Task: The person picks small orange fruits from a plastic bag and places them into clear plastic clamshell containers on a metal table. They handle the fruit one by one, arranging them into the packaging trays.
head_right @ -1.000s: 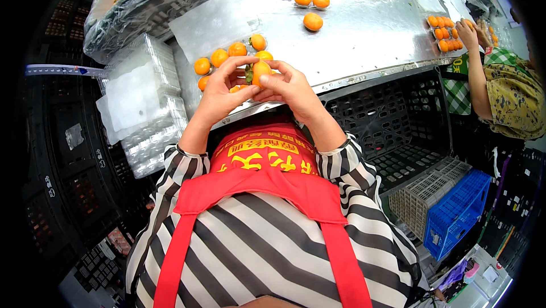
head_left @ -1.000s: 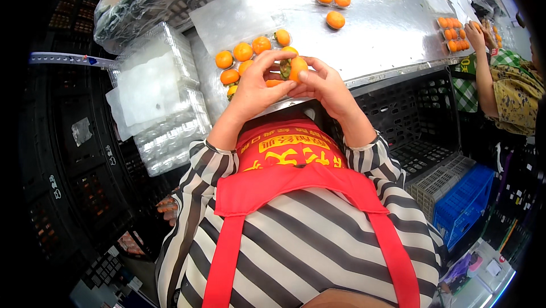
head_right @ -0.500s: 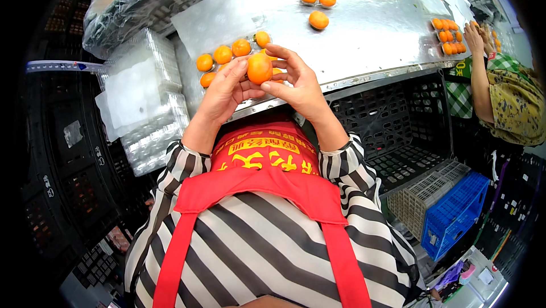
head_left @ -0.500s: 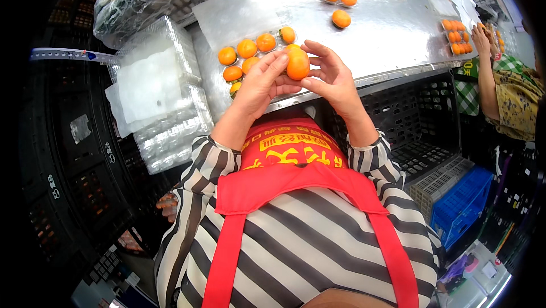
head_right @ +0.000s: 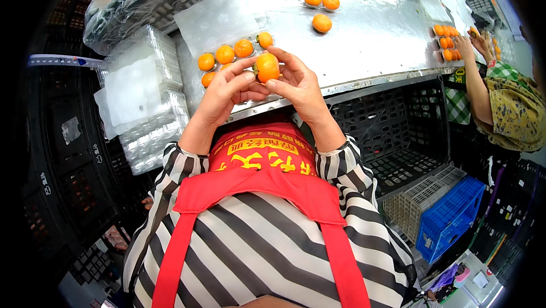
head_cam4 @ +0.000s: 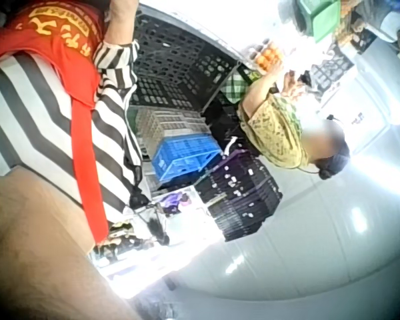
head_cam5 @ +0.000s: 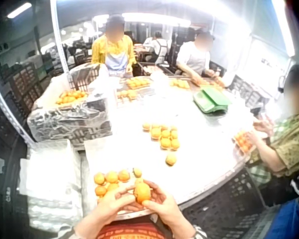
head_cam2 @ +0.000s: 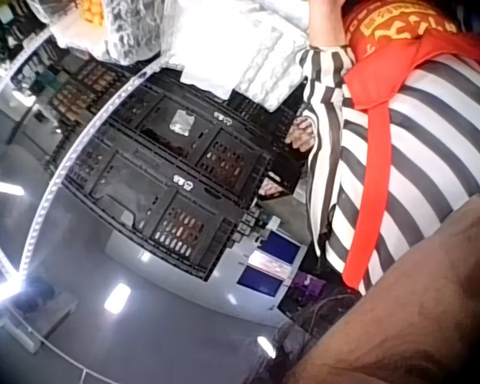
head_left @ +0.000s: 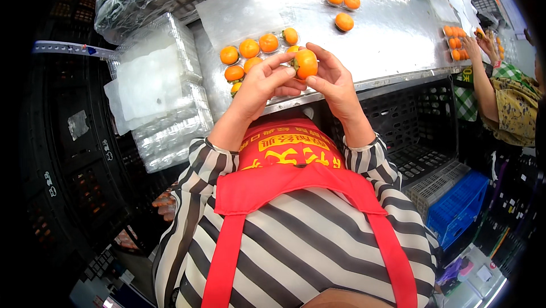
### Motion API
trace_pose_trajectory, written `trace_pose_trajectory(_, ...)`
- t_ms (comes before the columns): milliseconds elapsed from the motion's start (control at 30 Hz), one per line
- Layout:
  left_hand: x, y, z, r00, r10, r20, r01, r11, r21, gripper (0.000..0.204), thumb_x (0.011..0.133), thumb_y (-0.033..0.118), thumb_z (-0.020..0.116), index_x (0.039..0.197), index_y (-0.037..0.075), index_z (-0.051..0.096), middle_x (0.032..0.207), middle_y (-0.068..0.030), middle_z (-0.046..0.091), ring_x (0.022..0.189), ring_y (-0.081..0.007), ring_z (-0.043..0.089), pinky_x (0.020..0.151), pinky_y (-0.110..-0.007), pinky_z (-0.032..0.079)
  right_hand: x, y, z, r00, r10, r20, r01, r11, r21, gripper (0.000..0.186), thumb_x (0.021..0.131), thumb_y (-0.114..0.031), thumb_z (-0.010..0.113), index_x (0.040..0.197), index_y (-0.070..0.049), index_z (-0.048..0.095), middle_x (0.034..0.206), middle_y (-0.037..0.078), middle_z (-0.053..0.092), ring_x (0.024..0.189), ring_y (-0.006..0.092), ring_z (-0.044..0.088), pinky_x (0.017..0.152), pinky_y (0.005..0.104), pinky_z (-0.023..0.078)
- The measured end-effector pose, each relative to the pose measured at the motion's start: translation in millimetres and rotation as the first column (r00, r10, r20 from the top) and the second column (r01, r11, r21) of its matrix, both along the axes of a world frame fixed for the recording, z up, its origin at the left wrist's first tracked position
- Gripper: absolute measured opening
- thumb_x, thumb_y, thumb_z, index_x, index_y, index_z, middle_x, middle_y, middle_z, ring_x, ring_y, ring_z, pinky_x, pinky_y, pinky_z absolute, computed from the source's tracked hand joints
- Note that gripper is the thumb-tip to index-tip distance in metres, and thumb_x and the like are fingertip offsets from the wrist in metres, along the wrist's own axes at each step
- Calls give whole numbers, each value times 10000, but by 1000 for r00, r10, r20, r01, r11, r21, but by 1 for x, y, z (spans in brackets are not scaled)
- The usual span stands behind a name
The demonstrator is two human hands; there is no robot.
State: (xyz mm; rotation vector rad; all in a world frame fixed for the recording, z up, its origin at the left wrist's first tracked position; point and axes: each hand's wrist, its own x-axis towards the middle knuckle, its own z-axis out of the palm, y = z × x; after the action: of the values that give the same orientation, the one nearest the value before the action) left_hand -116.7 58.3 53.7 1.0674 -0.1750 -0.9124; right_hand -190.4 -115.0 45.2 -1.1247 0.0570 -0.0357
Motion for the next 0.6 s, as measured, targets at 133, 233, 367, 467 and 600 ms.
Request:
trace_pose_trajectory(133,-2,-3,0,991,13,135,-18,999,36,513,901,101,624,1350,-20,407,1034,-116,623,911,-175,653,801,-283,546,0,1,-1,1000,-2,15,1,999,38,618,840,-54,667,1389,8,391,1301,134,507,1181,205,530,984,320,446)
trace_pose_trajectory(233,-5,-7,2,978,73,196,-78,997,21,518,880,49,648,1341,-14,422,1012,-83,607,909,-138,632,794,-259,537,2,1,-3,1000,-8,22,6,998,57,602,849,-59,652,1385,10,388,1312,133,496,1206,214,515,986,326,447)
trace_pose_trajectory(367,-7,-11,3,945,74,318,-102,992,72,500,874,12,642,1331,-10,440,1022,-71,594,917,-124,625,794,-248,533,5,4,0,999,-51,-7,51,997,61,532,858,-75,633,1340,9,424,1281,122,513,1185,200,521,986,319,443)
trace_pose_trajectory(467,-9,-12,4,922,81,378,-127,987,100,492,870,-3,639,1326,-2,455,1018,-65,588,912,-110,618,797,-242,531,8,10,-2,993,-115,-14,116,989,95,462,865,-86,619,1289,5,459,1244,111,533,1139,180,541,970,303,444)
trace_pose_trajectory(600,-10,-13,1,885,72,459,-158,976,151,492,865,-5,642,1326,21,471,994,-51,576,901,-97,608,799,-233,528,12,15,-8,982,-186,-44,190,974,119,383,877,-93,601,1232,0,495,1182,93,567,1083,153,561,933,284,452)
